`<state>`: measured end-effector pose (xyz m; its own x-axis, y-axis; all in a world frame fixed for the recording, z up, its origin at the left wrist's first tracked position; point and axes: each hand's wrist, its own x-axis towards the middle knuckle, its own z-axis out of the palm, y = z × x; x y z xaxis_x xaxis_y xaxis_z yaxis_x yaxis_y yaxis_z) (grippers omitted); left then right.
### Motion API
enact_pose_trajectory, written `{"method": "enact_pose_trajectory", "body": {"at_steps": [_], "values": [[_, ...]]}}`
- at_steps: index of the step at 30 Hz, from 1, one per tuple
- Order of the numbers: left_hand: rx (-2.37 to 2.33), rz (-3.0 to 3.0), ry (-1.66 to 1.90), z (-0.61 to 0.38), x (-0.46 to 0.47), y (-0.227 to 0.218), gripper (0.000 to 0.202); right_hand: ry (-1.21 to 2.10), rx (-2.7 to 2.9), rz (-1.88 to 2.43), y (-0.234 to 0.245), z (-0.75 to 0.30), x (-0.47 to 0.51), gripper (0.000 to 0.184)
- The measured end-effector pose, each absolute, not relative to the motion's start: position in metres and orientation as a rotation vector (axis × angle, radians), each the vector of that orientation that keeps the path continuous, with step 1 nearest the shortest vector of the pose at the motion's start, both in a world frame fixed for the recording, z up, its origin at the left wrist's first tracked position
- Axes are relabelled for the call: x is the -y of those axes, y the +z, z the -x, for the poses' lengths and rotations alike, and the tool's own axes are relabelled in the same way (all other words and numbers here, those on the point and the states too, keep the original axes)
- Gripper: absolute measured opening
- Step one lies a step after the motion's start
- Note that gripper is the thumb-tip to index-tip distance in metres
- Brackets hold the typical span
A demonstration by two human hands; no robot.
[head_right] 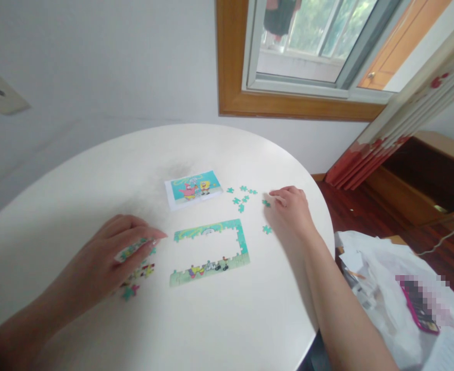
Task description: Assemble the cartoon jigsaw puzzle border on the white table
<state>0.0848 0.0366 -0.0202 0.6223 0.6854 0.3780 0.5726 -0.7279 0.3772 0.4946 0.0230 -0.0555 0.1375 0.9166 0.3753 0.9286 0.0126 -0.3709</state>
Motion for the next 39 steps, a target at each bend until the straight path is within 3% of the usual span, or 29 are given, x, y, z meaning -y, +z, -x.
{"method": "enact_pose_trajectory", "body": {"at_steps": [7,14,39], "values": [[-1.116,-2.572,0.829,-0.082,-0.038,-0.020,0.020,0.040,1.808,1.951,-0.063,-0.496,-0.020,0.023],[-1.092,-2.589,0.803,-0.085,-0.036,-0.018,0.021,-0.002,1.836,1.971,-0.062,-0.492,-0.016,0.030],[-1.054,-2.611,0.788,-0.089,-0.033,-0.015,0.018,0.144,1.734,1.918,-0.068,-0.490,-0.022,0.026]]}}
